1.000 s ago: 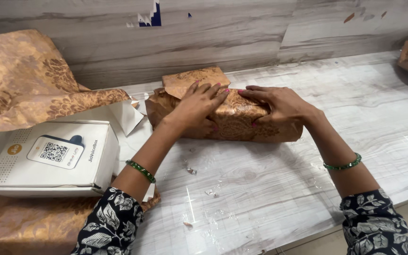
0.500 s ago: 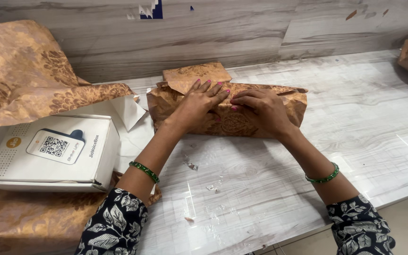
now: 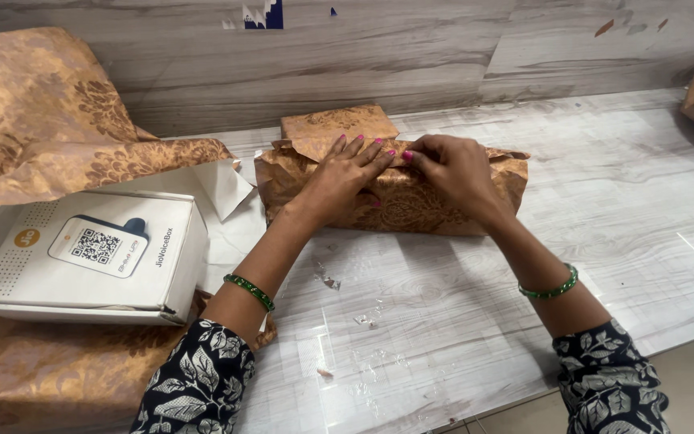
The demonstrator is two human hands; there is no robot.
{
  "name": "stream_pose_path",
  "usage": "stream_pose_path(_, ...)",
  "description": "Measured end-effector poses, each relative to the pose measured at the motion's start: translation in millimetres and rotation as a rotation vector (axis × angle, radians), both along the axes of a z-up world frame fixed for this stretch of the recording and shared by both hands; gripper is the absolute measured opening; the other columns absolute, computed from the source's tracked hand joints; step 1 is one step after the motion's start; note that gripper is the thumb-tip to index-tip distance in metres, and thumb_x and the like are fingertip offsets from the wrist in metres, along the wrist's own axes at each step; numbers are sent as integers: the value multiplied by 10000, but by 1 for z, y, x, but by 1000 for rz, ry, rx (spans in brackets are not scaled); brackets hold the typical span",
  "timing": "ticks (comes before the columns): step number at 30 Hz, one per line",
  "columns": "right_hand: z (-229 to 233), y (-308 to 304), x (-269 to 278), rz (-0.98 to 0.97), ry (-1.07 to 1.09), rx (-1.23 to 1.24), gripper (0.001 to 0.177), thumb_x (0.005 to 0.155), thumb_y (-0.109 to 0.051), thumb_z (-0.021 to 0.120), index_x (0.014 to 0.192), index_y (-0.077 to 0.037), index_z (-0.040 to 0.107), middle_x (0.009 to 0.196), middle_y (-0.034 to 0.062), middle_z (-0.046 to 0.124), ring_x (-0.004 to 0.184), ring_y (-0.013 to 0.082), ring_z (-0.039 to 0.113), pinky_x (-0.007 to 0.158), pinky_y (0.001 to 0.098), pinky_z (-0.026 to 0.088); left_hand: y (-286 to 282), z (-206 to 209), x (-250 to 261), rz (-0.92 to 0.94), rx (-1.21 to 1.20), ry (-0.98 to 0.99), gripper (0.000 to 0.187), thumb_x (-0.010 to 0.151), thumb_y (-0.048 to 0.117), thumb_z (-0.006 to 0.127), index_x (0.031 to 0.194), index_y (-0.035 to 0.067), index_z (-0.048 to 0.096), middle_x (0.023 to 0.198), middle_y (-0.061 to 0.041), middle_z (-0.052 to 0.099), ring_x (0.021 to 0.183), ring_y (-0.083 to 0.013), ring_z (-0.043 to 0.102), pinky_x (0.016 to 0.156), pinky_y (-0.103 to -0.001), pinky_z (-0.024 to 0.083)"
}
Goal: The person wraps a small white box with white tissue paper and then with brown patterned wrapping paper. They fold the paper around the box, crease edges, and secure the folds with clear tape. The wrapped package is placed on the counter next to another wrapped item.
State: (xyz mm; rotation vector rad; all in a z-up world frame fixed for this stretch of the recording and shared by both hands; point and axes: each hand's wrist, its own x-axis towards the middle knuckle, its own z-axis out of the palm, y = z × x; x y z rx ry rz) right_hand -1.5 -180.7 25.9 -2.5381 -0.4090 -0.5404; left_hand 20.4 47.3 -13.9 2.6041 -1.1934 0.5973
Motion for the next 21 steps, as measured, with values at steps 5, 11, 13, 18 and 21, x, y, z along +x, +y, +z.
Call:
stream_pose_path(5, 21, -1, 7, -32, 192, 0, 263, 924, -347, 727, 1072, -147, 814, 855, 43, 796, 671, 132, 722, 638, 297, 557, -2, -2, 2, 10, -28, 25, 830, 778, 439, 785, 1498, 189, 457, 1563, -125, 429, 1458, -373, 358, 1231, -549, 202)
stream_pose_path(11, 28, 3, 10, -10, 195, 144, 250, 940, -303, 717, 1076, -108, 792, 901, 43, 801, 786, 95, 756, 701, 285, 583, -3, -7, 6, 10, -27, 18, 856, 775, 441, 783, 1516, 173, 448, 1565, -117, 434, 1462, -366, 357, 1239, -539, 211)
stream_pose_path(13, 28, 5, 12, -15, 208, 160, 231, 951, -264, 690, 1090, -101, 778, 928, 40, 803, 800, 88, 764, 724, 275, 595, -4, -7, 7, 16, -20, 18, 862, 775, 442, 778, 1519, 165, 441, 1565, -109, 433, 1464, -360, 355, 1242, -537, 210)
stream_pose_path(18, 27, 7, 22, -24, 284, 316, 216, 987, -213, 606, 1111, -72, 712, 960, 60, 789, 793, 128, 774, 720, 300, 634, -4, -10, 7, 10, -6, 40, 877, 777, 435, 772, 1505, 96, 418, 1556, -120, 417, 1458, -360, 332, 1227, -541, 189)
stream_pose_path(21, 27, 3, 32, -54, 309, 528, 220, 1022, -222, 510, 1109, -78, 651, 949, 66, 773, 743, 169, 774, 649, 328, 667, -5, -10, 10, 6, -6, 22, 870, 776, 436, 771, 1501, 101, 427, 1579, -110, 406, 1470, -355, 323, 1237, -542, 168)
